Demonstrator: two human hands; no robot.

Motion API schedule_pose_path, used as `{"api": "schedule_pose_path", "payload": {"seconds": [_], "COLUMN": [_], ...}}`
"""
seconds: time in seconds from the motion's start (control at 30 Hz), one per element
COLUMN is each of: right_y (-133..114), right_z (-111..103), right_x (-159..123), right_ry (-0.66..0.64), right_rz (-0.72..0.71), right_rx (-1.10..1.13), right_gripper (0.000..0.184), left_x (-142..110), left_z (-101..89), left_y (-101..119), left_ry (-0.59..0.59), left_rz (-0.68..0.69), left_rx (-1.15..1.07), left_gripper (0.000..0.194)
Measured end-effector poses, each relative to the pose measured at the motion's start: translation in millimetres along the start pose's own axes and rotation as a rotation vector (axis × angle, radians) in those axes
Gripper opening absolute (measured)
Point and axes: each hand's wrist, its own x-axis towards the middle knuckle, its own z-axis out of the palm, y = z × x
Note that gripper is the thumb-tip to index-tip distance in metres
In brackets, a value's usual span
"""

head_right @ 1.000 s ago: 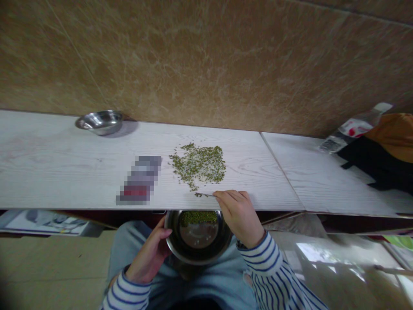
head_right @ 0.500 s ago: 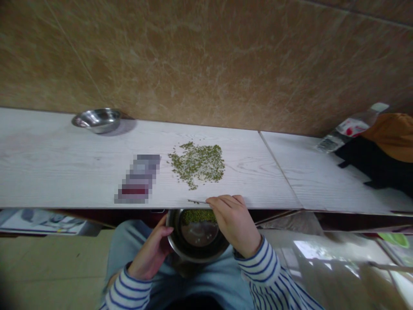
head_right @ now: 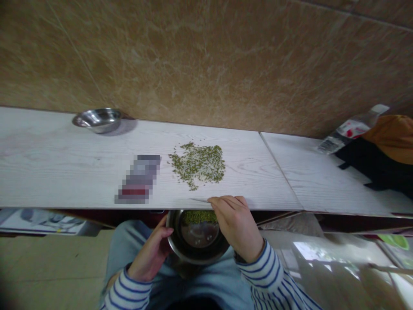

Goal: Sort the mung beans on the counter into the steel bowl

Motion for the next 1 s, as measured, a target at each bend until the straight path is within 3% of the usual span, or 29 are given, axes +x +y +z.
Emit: {"api": "schedule_pose_path", "payload": {"seconds": [0.53,0.8,1.0], "right_y": [30.9,38.8,37.2], "right_z": [23.6,21.1,25.7], "right_x": [54.0,66.3,67.2], "right_ry": [-0.009,0.065,0.003], "right_rz": [0.044,0.054,0.057], "right_rx": [-0.086,-0.071,-0.072], "right_gripper": [0.022,0.022,0.021], "left_x": [4.6,4.4,1.2], "left_z": [-9.8,-12.0,-10.4], "left_y": [2.6,0.1,2.3], "left_ry": [0.035,0.030,0.026], "left_rz": [0.011,0.006,0.006], "left_rx": [-0.043,-0.072,-0.064], "left_gripper": [0.054,0.057,0.055]}}
